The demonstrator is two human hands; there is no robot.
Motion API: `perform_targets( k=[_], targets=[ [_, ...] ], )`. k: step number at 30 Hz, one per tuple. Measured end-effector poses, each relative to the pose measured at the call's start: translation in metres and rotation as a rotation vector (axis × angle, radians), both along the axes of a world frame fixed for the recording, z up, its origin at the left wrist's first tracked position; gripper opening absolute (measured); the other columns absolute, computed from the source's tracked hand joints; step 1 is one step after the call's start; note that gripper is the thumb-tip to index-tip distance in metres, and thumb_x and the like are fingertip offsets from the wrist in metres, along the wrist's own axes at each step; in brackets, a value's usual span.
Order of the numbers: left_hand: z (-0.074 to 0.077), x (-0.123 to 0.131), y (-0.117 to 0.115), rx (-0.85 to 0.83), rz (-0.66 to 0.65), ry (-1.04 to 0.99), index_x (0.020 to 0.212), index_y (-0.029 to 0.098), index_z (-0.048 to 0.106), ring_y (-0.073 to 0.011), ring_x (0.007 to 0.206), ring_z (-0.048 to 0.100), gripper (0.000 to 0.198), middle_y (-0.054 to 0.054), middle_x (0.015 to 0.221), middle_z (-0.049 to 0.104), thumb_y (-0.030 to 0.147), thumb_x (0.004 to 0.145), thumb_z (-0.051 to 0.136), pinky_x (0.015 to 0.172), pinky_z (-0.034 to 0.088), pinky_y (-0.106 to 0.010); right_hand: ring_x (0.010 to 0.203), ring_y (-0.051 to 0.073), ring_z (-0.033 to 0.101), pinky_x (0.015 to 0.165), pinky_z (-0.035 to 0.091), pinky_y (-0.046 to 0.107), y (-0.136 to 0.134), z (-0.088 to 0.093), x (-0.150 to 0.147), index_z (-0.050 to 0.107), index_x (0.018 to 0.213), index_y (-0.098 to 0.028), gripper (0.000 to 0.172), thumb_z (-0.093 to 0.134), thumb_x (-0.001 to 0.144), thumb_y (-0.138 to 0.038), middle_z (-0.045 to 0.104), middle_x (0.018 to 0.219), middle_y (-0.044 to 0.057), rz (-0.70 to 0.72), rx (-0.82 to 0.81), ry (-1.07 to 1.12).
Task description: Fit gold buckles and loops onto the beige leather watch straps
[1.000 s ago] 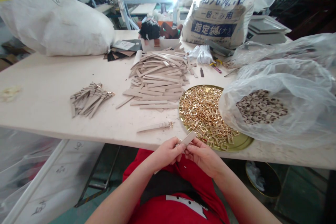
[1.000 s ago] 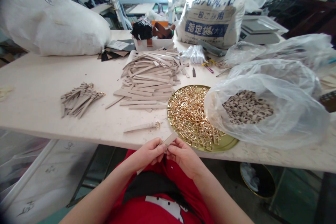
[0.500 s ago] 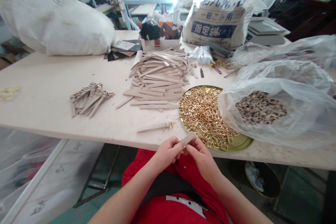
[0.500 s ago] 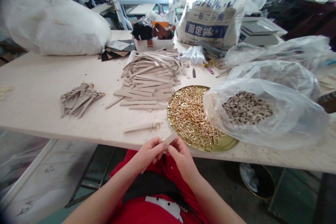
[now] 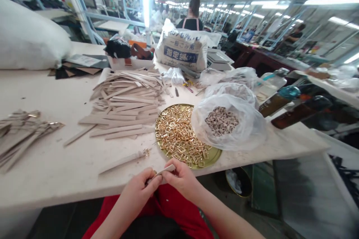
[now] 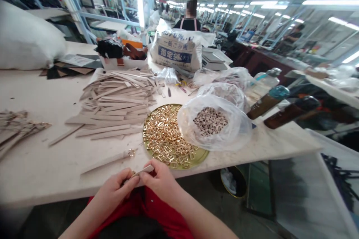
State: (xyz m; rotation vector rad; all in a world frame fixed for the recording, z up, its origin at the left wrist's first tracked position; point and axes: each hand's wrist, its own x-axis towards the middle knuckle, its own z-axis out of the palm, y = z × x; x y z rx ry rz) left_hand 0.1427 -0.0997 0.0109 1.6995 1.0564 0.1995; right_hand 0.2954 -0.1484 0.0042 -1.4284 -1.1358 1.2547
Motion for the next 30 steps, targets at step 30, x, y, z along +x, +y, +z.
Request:
perform_targets(
  k=[30],
  targets=[
    [-0.011,0.029,-0.002,-0.065,0.067,-0.178,0.08,0.018,0.052,-0.0113,0.05,0.039,0.033,0.005,0.055,0.042,0.048,0.081,0.038,0.051,0.033,-0.022,0.07,0.02,0.055,0.067,0.035,0.029,0.075,-0.006,0.212,0.059,0.063,-0.017,0.006,0.056,0.067,-0.013,0.06,0.068,0.006,-0.462,0.035,-0.95]
  ],
)
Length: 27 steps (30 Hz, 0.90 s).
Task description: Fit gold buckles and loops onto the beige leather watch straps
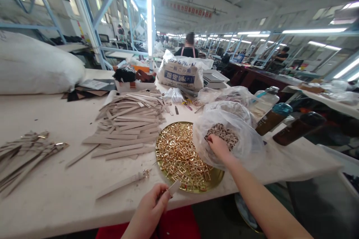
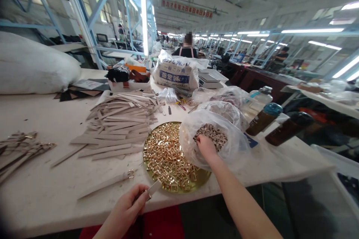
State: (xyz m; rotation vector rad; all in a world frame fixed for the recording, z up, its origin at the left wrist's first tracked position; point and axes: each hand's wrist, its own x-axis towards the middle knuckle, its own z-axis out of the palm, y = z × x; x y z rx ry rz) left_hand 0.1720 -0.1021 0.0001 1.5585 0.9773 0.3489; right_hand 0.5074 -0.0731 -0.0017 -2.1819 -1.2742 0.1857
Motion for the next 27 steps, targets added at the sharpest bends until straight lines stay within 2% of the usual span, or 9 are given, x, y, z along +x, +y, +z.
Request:
perform_targets(
  k=[2,5,9,10,12,14,17,23,27],
  targets=[
    [-0.005,-0.002,0.0,-0.046,0.003,-0.01,0.078,0.018,0.049,-0.0104,0.048,0.036,0.033,0.006,0.052,0.039,0.05,0.08,0.04,0.049,0.03,-0.021,0.068,0.02,0.054,0.066,0.035,0.03,-0.001,-0.007,0.003,0.059,0.063,-0.017,0.005,0.057,0.066,-0.013,0.06,0.065,0.005,-0.009,0.006,0.017],
    [-0.008,-0.005,0.002,-0.047,0.016,-0.01,0.075,0.018,0.047,-0.0098,0.048,0.035,0.033,0.007,0.052,0.038,0.05,0.079,0.042,0.048,0.029,-0.021,0.075,0.021,0.055,0.07,0.037,0.032,-0.012,-0.007,0.002,0.061,0.076,-0.016,0.01,0.055,0.068,-0.017,0.062,0.076,0.008,-0.044,0.061,0.054],
    [0.007,0.002,0.005,0.064,0.041,-0.017,0.073,0.017,0.05,-0.0102,0.054,0.039,0.029,0.005,0.056,0.041,0.044,0.08,0.044,0.053,0.031,-0.021,0.077,0.021,0.057,0.072,0.042,0.033,-0.034,0.008,-0.032,0.058,0.094,-0.017,0.025,0.053,0.076,-0.033,0.063,0.083,0.007,-0.021,0.134,0.196],
    [0.013,0.005,0.006,0.086,0.047,-0.027,0.074,0.017,0.052,-0.0102,0.054,0.04,0.028,0.005,0.056,0.042,0.043,0.081,0.044,0.053,0.031,-0.021,0.072,0.019,0.058,0.068,0.043,0.032,-0.039,0.012,-0.049,0.057,0.094,-0.018,0.027,0.053,0.076,-0.038,0.063,0.078,0.005,0.018,0.143,0.292],
    [0.024,0.011,0.008,0.116,0.079,-0.058,0.076,0.017,0.053,-0.0102,0.054,0.04,0.027,0.005,0.056,0.043,0.042,0.081,0.045,0.053,0.031,-0.021,0.066,0.016,0.057,0.066,0.044,0.029,-0.049,0.019,-0.09,0.056,0.085,-0.02,0.025,0.064,0.07,-0.04,0.061,0.072,0.001,0.14,0.196,0.76],
    [0.032,0.014,0.011,0.15,0.155,-0.08,0.079,0.017,0.054,-0.01,0.054,0.04,0.026,0.005,0.057,0.043,0.042,0.08,0.045,0.052,0.031,-0.021,0.061,0.012,0.054,0.062,0.043,0.026,-0.055,0.024,-0.131,0.056,0.075,-0.021,0.024,0.071,0.065,-0.037,0.059,0.066,-0.002,0.218,0.176,1.117],
    [0.035,0.011,0.013,0.22,0.238,-0.065,0.08,0.017,0.055,-0.0096,0.055,0.04,0.022,0.004,0.059,0.044,0.038,0.079,0.047,0.053,0.032,-0.02,0.058,0.009,0.051,0.059,0.042,0.022,-0.059,0.025,-0.172,0.057,0.067,-0.019,0.024,0.075,0.062,-0.034,0.059,0.063,-0.003,0.249,0.144,1.406],
    [0.024,-0.004,0.004,0.173,0.321,-0.082,0.078,0.017,0.054,-0.0082,0.055,0.037,0.021,0.005,0.059,0.042,0.037,0.081,0.046,0.053,0.03,-0.019,0.062,0.009,0.054,0.06,0.046,0.022,-0.057,0.015,-0.189,0.062,0.067,-0.019,0.023,0.075,0.062,-0.038,0.061,0.069,-0.001,0.122,0.204,1.541],
    [0.019,-0.006,0.001,0.149,0.259,-0.043,0.076,0.017,0.054,-0.0084,0.056,0.038,0.022,0.005,0.06,0.043,0.037,0.081,0.046,0.053,0.029,-0.02,0.06,0.008,0.052,0.06,0.046,0.021,-0.058,0.011,-0.193,0.062,0.066,-0.019,0.02,0.076,0.062,-0.033,0.06,0.068,-0.002,0.11,0.238,1.572]
  ],
)
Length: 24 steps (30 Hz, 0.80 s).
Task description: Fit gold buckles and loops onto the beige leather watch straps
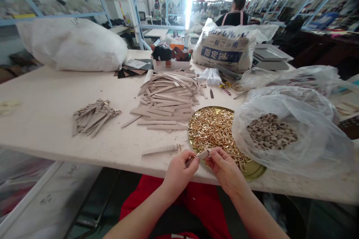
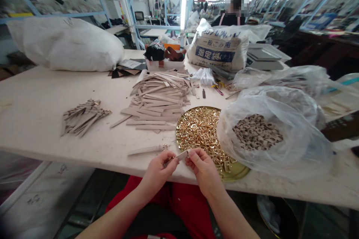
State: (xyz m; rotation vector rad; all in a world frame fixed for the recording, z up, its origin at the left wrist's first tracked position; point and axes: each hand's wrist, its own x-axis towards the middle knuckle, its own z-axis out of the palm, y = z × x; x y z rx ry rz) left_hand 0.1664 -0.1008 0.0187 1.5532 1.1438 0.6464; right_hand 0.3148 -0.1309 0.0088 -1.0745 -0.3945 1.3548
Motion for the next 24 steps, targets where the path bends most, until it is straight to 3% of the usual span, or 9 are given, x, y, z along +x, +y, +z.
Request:
perform_targets(
  k=[4,9,18,21,24],
  targets=[
    [0.0,-0.001,0.005,0.005,-0.065,0.094,0.072,0.018,0.052,-0.0087,0.054,0.038,0.022,0.005,0.057,0.042,0.035,0.081,0.044,0.051,0.027,-0.02,0.06,0.009,0.052,0.062,0.045,0.024,-0.002,-0.01,-0.006,0.063,0.081,-0.022,0.025,0.076,0.061,-0.031,0.059,0.072,-0.003,-0.02,-0.011,-0.009],
    [0.006,-0.008,0.013,0.06,-0.16,0.232,0.064,0.018,0.048,-0.0084,0.053,0.037,0.018,0.006,0.055,0.041,0.029,0.077,0.045,0.051,0.024,-0.021,0.066,0.012,0.053,0.068,0.043,0.028,-0.008,-0.023,-0.006,0.061,0.085,-0.022,0.026,0.072,0.066,-0.036,0.061,0.075,-0.002,0.048,-0.023,-0.238],
    [0.006,-0.013,0.01,0.079,-0.192,0.348,0.064,0.018,0.051,-0.009,0.052,0.038,0.017,0.005,0.053,0.043,0.029,0.076,0.045,0.05,0.022,-0.022,0.069,0.014,0.051,0.067,0.04,0.027,-0.011,-0.02,-0.005,0.06,0.083,-0.02,0.025,0.068,0.069,-0.039,0.058,0.075,-0.001,0.192,0.021,-0.527],
    [0.005,-0.011,0.008,0.069,-0.184,0.297,0.065,0.018,0.052,-0.0097,0.054,0.04,0.019,0.005,0.055,0.045,0.03,0.077,0.045,0.051,0.025,-0.022,0.065,0.013,0.049,0.063,0.039,0.026,-0.01,-0.02,-0.01,0.059,0.082,-0.02,0.026,0.069,0.067,-0.039,0.056,0.069,-0.002,0.21,0.025,-0.503],
    [0.006,-0.009,0.005,0.037,-0.188,0.192,0.072,0.017,0.054,-0.0115,0.06,0.046,0.021,0.002,0.063,0.052,0.033,0.079,0.043,0.055,0.031,-0.022,0.064,0.013,0.049,0.063,0.04,0.026,-0.009,-0.019,-0.012,0.06,0.084,-0.021,0.027,0.07,0.066,-0.038,0.056,0.068,-0.002,0.205,-0.013,-0.33]
  ],
)
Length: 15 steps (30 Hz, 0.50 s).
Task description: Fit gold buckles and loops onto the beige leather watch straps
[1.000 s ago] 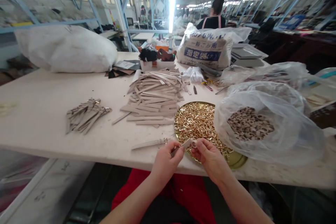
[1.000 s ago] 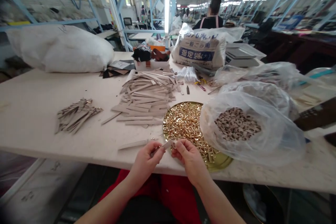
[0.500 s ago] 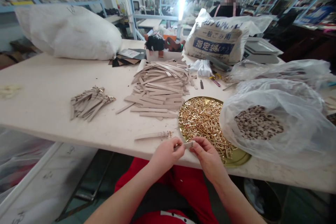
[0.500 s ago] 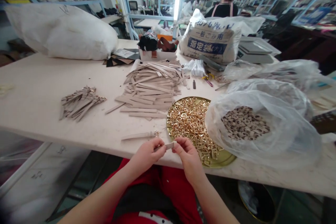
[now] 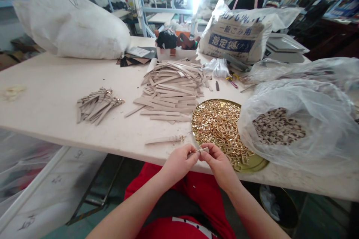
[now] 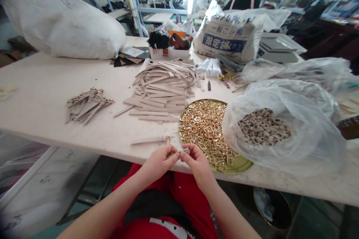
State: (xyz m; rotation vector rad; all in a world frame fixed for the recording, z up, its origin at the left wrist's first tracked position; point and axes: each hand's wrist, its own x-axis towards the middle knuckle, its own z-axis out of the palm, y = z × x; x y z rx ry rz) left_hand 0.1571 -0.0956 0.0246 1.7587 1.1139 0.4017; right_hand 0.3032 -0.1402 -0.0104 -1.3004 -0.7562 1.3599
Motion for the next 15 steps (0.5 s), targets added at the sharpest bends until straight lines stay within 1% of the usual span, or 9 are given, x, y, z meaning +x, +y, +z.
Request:
perform_targets(
  k=[3,5,7,10,11,13,14,15],
  targets=[
    [0.0,-0.001,-0.002,-0.033,-0.039,-0.133,0.084,0.017,0.055,-0.0131,0.071,0.052,0.017,0.0,0.076,0.059,0.026,0.081,0.04,0.065,0.037,-0.024,0.063,0.011,0.048,0.064,0.04,0.026,0.001,0.001,-0.001,0.061,0.078,-0.02,0.024,0.071,0.066,-0.038,0.056,0.071,-0.002,-0.024,-0.052,0.191],
    [-0.002,-0.001,-0.003,-0.036,-0.024,-0.169,0.087,0.017,0.053,-0.0135,0.075,0.053,0.016,-0.001,0.08,0.06,0.02,0.08,0.039,0.069,0.039,-0.024,0.061,0.011,0.047,0.062,0.04,0.025,0.0,0.001,-0.004,0.061,0.075,-0.02,0.023,0.072,0.065,-0.037,0.056,0.07,-0.003,-0.022,-0.073,0.235],
    [-0.006,-0.001,-0.003,-0.048,0.014,-0.173,0.089,0.017,0.051,-0.013,0.072,0.053,0.015,-0.001,0.077,0.059,0.02,0.079,0.04,0.067,0.039,-0.025,0.061,0.011,0.047,0.062,0.039,0.025,-0.002,0.001,-0.009,0.062,0.076,-0.021,0.022,0.072,0.065,-0.036,0.057,0.07,-0.003,-0.018,-0.071,0.22],
    [-0.013,-0.001,-0.002,-0.08,0.094,-0.15,0.095,0.017,0.045,-0.0111,0.061,0.05,0.018,0.002,0.068,0.056,0.022,0.078,0.044,0.059,0.037,-0.023,0.064,0.012,0.048,0.066,0.04,0.026,-0.005,0.001,-0.011,0.064,0.077,-0.021,0.021,0.071,0.066,-0.038,0.059,0.071,-0.002,-0.019,-0.027,0.162],
    [-0.014,-0.001,-0.002,-0.079,0.126,-0.126,0.094,0.017,0.044,-0.0105,0.059,0.048,0.018,0.003,0.067,0.055,0.023,0.077,0.046,0.057,0.035,-0.023,0.065,0.013,0.049,0.068,0.04,0.027,-0.005,0.0,-0.011,0.065,0.078,-0.021,0.023,0.069,0.068,-0.041,0.06,0.072,-0.001,-0.024,-0.015,0.166],
    [-0.016,-0.003,-0.001,-0.049,0.171,-0.062,0.086,0.017,0.045,-0.01,0.058,0.046,0.016,0.004,0.066,0.051,0.026,0.074,0.05,0.055,0.033,-0.022,0.067,0.014,0.051,0.069,0.042,0.029,-0.006,0.0,-0.009,0.066,0.081,-0.02,0.033,0.061,0.071,-0.051,0.062,0.075,0.002,-0.046,-0.016,0.239],
    [-0.016,-0.003,-0.001,-0.028,0.172,-0.037,0.081,0.017,0.046,-0.01,0.059,0.045,0.014,0.004,0.066,0.05,0.027,0.073,0.052,0.055,0.033,-0.022,0.067,0.015,0.052,0.068,0.043,0.03,-0.006,0.0,-0.008,0.066,0.08,-0.02,0.036,0.058,0.072,-0.054,0.062,0.075,0.002,-0.057,-0.026,0.295],
    [-0.015,-0.003,-0.002,-0.008,0.16,-0.024,0.077,0.017,0.047,-0.0103,0.06,0.045,0.013,0.003,0.066,0.05,0.028,0.073,0.052,0.056,0.033,-0.022,0.066,0.014,0.052,0.066,0.043,0.029,-0.006,-0.001,-0.007,0.066,0.077,-0.02,0.035,0.058,0.072,-0.054,0.062,0.073,0.002,-0.061,-0.037,0.346]
  ],
)
